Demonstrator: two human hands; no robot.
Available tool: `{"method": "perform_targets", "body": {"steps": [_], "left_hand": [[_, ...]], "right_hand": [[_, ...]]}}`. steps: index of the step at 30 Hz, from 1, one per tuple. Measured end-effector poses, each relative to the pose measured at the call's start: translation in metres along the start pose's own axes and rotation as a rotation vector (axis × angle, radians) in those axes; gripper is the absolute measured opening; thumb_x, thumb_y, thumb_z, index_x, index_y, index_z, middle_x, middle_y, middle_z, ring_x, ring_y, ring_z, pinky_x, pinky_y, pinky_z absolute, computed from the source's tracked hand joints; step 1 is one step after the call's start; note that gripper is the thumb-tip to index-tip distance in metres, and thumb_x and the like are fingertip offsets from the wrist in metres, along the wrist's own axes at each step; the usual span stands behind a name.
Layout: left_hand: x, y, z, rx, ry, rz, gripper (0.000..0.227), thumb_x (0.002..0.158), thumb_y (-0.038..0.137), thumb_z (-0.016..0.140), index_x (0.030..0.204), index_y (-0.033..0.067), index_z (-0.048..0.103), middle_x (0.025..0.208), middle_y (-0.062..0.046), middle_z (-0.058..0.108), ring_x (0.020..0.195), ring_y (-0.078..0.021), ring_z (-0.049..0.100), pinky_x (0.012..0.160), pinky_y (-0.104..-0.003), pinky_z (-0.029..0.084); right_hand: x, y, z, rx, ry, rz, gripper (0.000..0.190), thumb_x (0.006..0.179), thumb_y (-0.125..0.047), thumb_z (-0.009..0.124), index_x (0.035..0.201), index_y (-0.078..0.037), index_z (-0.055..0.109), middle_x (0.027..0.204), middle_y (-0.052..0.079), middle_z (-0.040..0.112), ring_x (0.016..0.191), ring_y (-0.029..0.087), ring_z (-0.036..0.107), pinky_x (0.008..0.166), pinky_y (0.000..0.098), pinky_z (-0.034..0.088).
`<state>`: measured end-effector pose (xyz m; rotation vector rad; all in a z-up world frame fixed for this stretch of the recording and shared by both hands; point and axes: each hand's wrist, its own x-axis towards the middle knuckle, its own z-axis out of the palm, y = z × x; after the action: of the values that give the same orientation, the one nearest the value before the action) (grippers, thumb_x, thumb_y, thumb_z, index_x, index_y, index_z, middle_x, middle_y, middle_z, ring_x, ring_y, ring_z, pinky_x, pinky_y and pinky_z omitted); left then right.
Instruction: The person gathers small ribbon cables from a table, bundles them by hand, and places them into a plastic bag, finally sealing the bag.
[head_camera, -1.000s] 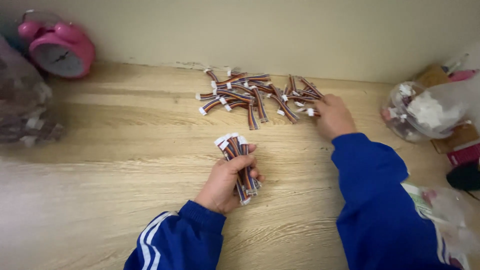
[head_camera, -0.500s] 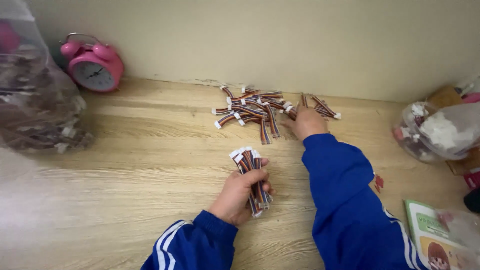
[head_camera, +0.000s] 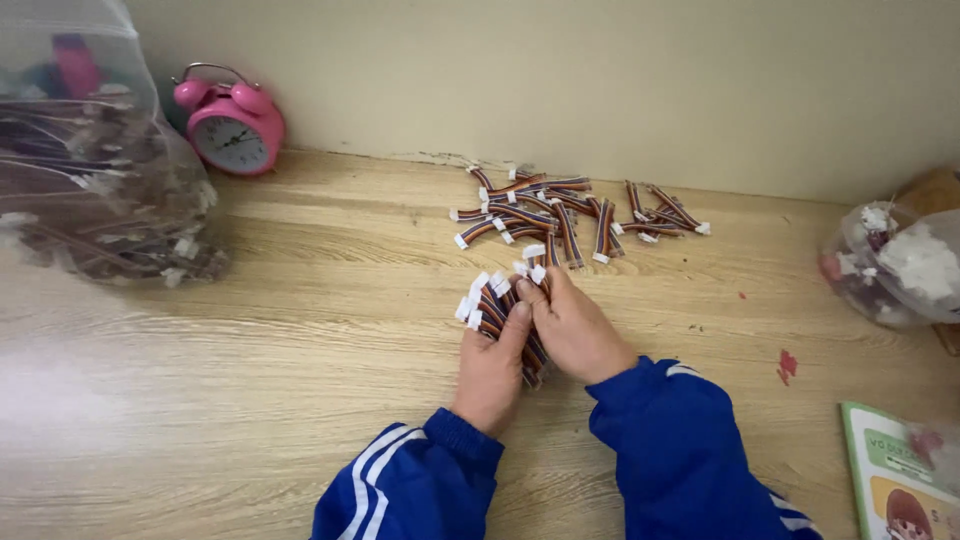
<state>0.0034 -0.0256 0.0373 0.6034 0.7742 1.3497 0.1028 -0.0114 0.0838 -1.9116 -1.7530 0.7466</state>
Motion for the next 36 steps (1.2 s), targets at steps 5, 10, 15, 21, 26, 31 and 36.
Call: {"method": "perform_targets", "body": {"steps": [5,10,15,21,26,31,36], "left_hand": [[0.003,-0.001,-0.01,-0.025,-0.039,-0.021,0.018,0.093,0.018,0.065,0.1,0.002,0.068,0.066,-0.009,0.062,0.054,-0.0151,0.06,0.051,-0.03,0.054],[0.016,-0.054,-0.033,0.041,-0.087,-0.058,0.02,0.091,0.018,0.067,0.081,0.0012,0.066,0.053,-0.012,0.06,0.042,-0.0179,0.057,0.041,-0.031,0.048],[0.006,-0.027,-0.006,-0.412,-0.04,-0.244,0.042,0.087,0.018,0.059,0.127,0.0057,0.055,0.122,-0.018,0.064,0.105,-0.0265,0.061,0.095,-0.042,0.05],[0.009,-0.018,-0.004,-0.459,0.07,-0.239,0.009,0.085,-0.005,0.057,0.089,0.0028,0.055,0.077,-0.013,0.061,0.073,-0.0261,0.063,0.07,-0.047,0.057],[0.012,-0.008,-0.004,-0.493,0.101,-0.342,0.007,0.083,-0.004,0.055,0.087,0.0017,0.055,0.075,-0.011,0.057,0.071,-0.0235,0.059,0.073,-0.038,0.054],[0.011,-0.005,-0.002,-0.477,0.09,-0.381,0.016,0.081,-0.006,0.051,0.096,0.0011,0.054,0.075,-0.013,0.056,0.07,-0.026,0.058,0.069,-0.039,0.053],[0.01,-0.005,-0.002,-0.454,0.102,-0.398,0.013,0.083,-0.003,0.055,0.095,0.0013,0.057,0.076,-0.014,0.058,0.071,-0.0272,0.059,0.07,-0.04,0.054]], "right_hand": [[-0.002,0.008,0.011,0.446,0.03,-0.039,0.039,0.101,-0.039,0.041,0.105,-0.001,0.052,0.101,0.021,0.061,0.103,0.031,0.058,0.094,0.0476,0.046],[-0.004,0.015,0.014,0.488,-0.099,-0.08,0.063,0.101,-0.045,0.034,0.146,-0.003,0.02,0.149,0.036,0.021,0.138,0.046,0.027,0.116,0.048,0.018],[0.007,0.035,0.016,0.0,-0.096,-0.37,0.086,0.089,-0.067,0.025,0.149,-0.005,0.022,0.156,0.03,0.012,0.148,0.039,0.004,0.117,0.0473,0.008],[0.059,0.053,-0.032,0.108,-0.032,-0.072,0.042,0.086,-0.015,0.061,0.125,-0.015,0.047,0.107,0.002,0.066,0.092,0.011,0.067,0.084,0.0262,0.052],[0.11,0.136,-0.105,-0.503,0.393,0.04,0.05,0.078,-0.008,0.05,0.124,-0.023,0.062,0.121,0.012,0.062,0.111,0.036,0.056,0.088,0.0498,0.046],[0.115,0.176,-0.109,-0.7,0.211,0.11,0.034,0.097,-0.03,0.046,0.127,-0.023,0.062,0.122,0.011,0.063,0.103,0.039,0.059,0.077,0.0555,0.051],[0.104,0.201,-0.092,-0.975,0.346,-0.036,0.026,0.095,-0.035,0.046,0.092,-0.019,0.066,0.097,0.006,0.069,0.096,0.035,0.06,0.071,0.0501,0.039]]}}
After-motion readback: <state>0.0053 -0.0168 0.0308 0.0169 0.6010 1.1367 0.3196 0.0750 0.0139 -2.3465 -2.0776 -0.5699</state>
